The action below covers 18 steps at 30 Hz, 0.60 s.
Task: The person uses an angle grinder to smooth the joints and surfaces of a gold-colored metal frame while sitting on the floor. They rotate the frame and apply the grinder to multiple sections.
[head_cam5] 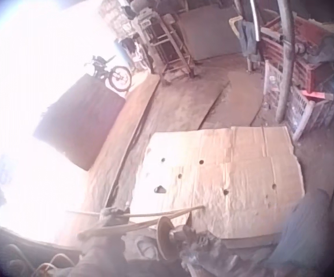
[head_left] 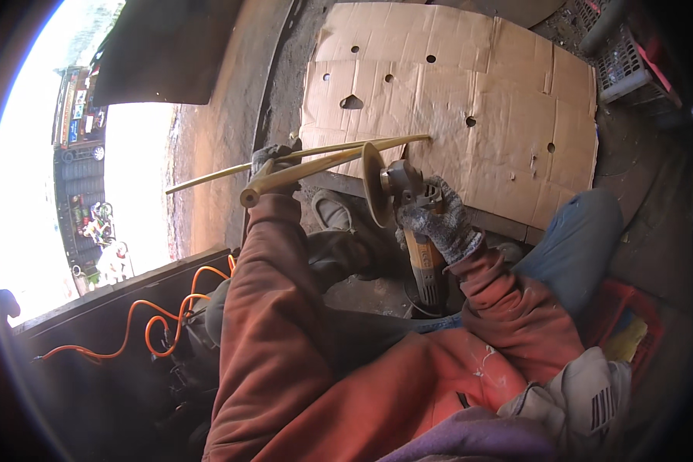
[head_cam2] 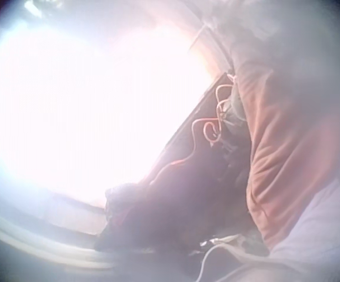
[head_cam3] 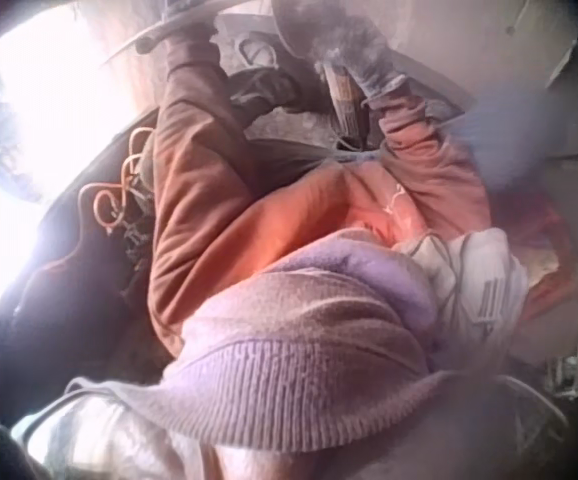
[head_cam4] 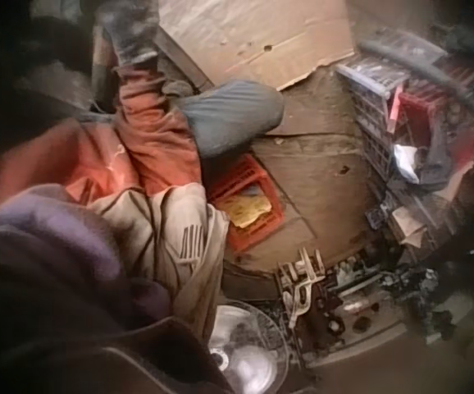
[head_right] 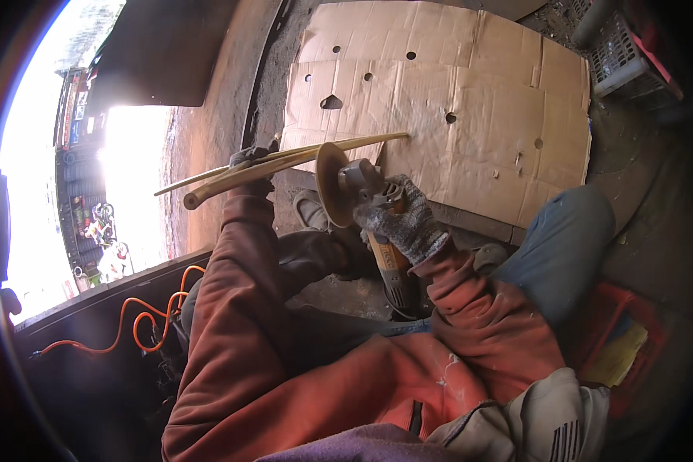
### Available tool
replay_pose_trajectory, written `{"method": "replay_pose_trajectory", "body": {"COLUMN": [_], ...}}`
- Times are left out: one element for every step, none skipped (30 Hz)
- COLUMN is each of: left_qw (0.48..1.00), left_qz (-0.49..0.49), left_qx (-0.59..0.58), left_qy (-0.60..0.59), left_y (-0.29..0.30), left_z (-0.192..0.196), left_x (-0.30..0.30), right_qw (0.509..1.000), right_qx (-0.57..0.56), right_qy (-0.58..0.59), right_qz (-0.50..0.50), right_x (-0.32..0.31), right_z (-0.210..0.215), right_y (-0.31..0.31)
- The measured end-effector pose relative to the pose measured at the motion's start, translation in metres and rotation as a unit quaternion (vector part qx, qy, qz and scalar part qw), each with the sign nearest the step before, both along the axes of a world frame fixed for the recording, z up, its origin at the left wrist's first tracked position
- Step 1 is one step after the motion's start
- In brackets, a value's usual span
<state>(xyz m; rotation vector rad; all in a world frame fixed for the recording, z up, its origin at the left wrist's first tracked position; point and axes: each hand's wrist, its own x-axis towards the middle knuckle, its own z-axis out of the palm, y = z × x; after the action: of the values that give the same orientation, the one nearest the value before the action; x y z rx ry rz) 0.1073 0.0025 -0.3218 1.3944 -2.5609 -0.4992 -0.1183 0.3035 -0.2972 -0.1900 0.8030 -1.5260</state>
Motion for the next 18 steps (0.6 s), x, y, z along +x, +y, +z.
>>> {"method": "replay_pose_trajectory", "body": {"left_qw": [1.0, 1.0, 0.999, 0.996, 0.986, 0.965, 0.93, 0.877, 0.807, 0.728, 0.641, 0.564, 0.512, 0.47, 0.431, 0.412, 0.383, 0.381], "left_qz": [0.013, 0.021, 0.045, 0.07, 0.105, 0.147, 0.193, 0.242, 0.287, 0.323, 0.355, 0.38, 0.393, 0.403, 0.411, 0.412, 0.414, 0.414], "left_qx": [-0.007, -0.012, 0.006, 0.035, 0.079, 0.129, 0.186, 0.245, 0.306, 0.355, 0.397, 0.424, 0.435, 0.441, 0.448, 0.446, 0.459, 0.445], "left_qy": [0.001, -0.007, 0.016, 0.05, 0.107, 0.175, 0.253, 0.334, 0.416, 0.489, 0.553, 0.598, 0.628, 0.65, 0.666, 0.679, 0.686, 0.696], "left_y": [-0.003, -0.001, -0.002, -0.007, -0.012, -0.018, -0.017, -0.018, -0.02, -0.024, -0.028, -0.03, -0.03, -0.031, -0.029, -0.023, -0.016, -0.004], "left_z": [0.007, 0.009, 0.009, 0.0, -0.01, -0.017, -0.02, -0.025, -0.029, -0.031, -0.035, -0.036, -0.035, -0.035, -0.035, -0.035, -0.034, -0.033], "left_x": [0.013, 0.022, 0.029, 0.036, 0.039, 0.04, 0.049, 0.052, 0.054, 0.057, 0.057, 0.061, 0.064, 0.065, 0.064, 0.064, 0.046, 0.031], "right_qw": [0.998, 0.998, 0.997, 0.991, 0.991, 0.982, 0.969, 0.969, 0.968, 0.967, 0.966, 0.971, 0.975, 0.969, 0.968, 0.974, 0.978, 0.986], "right_qx": [-0.043, -0.044, -0.067, -0.089, -0.087, -0.099, -0.112, -0.112, -0.114, -0.116, -0.116, -0.102, -0.089, -0.09, -0.091, -0.069, -0.038, 0.017], "right_qy": [-0.033, -0.032, 0.034, 0.1, 0.102, 0.156, 0.209, 0.208, 0.201, 0.193, 0.192, 0.166, 0.141, 0.179, 0.177, 0.155, 0.139, 0.038], "right_qz": [0.025, 0.036, 0.027, 0.015, 0.022, 0.044, 0.065, 0.072, 0.097, 0.122, 0.13, 0.139, 0.147, 0.146, 0.152, 0.153, 0.148, 0.159], "right_x": [0.003, 0.006, 0.01, 0.011, 0.006, 0.002, -0.002, -0.004, -0.006, -0.008, -0.009, -0.009, -0.01, -0.012, -0.014, -0.016, -0.021, -0.031], "right_z": [0.014, 0.026, 0.041, 0.052, 0.06, 0.068, 0.075, 0.078, 0.079, 0.079, 0.076, 0.07, 0.064, 0.059, 0.048, 0.036, 0.031, 0.033], "right_y": [0.0, 0.0, 0.0, 0.002, 0.003, 0.003, 0.004, 0.005, 0.007, 0.008, 0.011, 0.013, 0.014, 0.011, 0.009, 0.006, 0.003, 0.001]}}
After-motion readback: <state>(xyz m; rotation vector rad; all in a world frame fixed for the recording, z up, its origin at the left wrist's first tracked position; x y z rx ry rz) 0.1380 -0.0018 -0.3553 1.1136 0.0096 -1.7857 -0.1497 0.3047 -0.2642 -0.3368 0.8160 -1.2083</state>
